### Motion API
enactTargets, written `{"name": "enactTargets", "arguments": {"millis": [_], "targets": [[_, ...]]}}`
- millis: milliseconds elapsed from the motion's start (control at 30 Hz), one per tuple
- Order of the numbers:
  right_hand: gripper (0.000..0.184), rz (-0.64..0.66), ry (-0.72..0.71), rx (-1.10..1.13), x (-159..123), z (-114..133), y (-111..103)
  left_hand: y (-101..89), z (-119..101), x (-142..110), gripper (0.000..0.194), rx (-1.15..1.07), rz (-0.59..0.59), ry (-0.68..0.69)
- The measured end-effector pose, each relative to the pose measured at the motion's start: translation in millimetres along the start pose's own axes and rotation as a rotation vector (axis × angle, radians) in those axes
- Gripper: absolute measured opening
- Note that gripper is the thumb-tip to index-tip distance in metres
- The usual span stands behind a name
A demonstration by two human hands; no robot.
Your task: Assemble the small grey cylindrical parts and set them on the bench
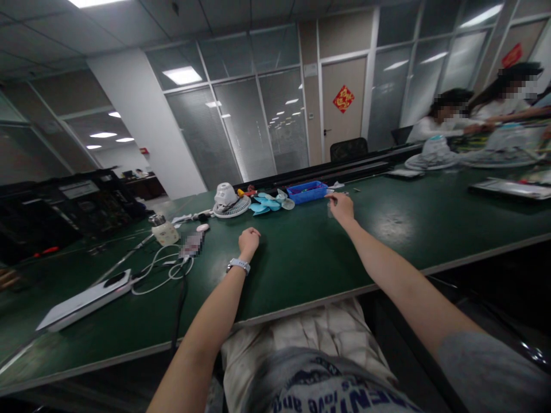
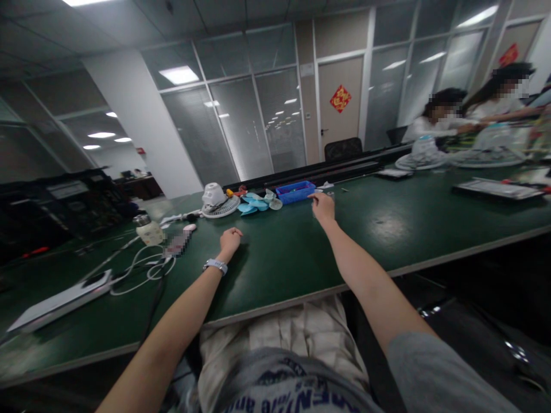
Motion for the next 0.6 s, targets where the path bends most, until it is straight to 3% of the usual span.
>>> {"name": "enactTargets", "arguments": {"millis": [600], "targets": [[0.027, 0.028, 0.091, -0.062, -2.2, -10.0, 6.0, 2.8, 1.3, 1.5, 0.025, 0.018, 0.009, 0.007]]}}
Point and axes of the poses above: each hand's wrist, its own x-axis towards the middle knuckle, its own y-axis out of the palm, z = x × y, the point moved 8 cm from there along x, towards the middle knuckle, and after that the axes turned 9 degrees about x, right-handed, at the moved point
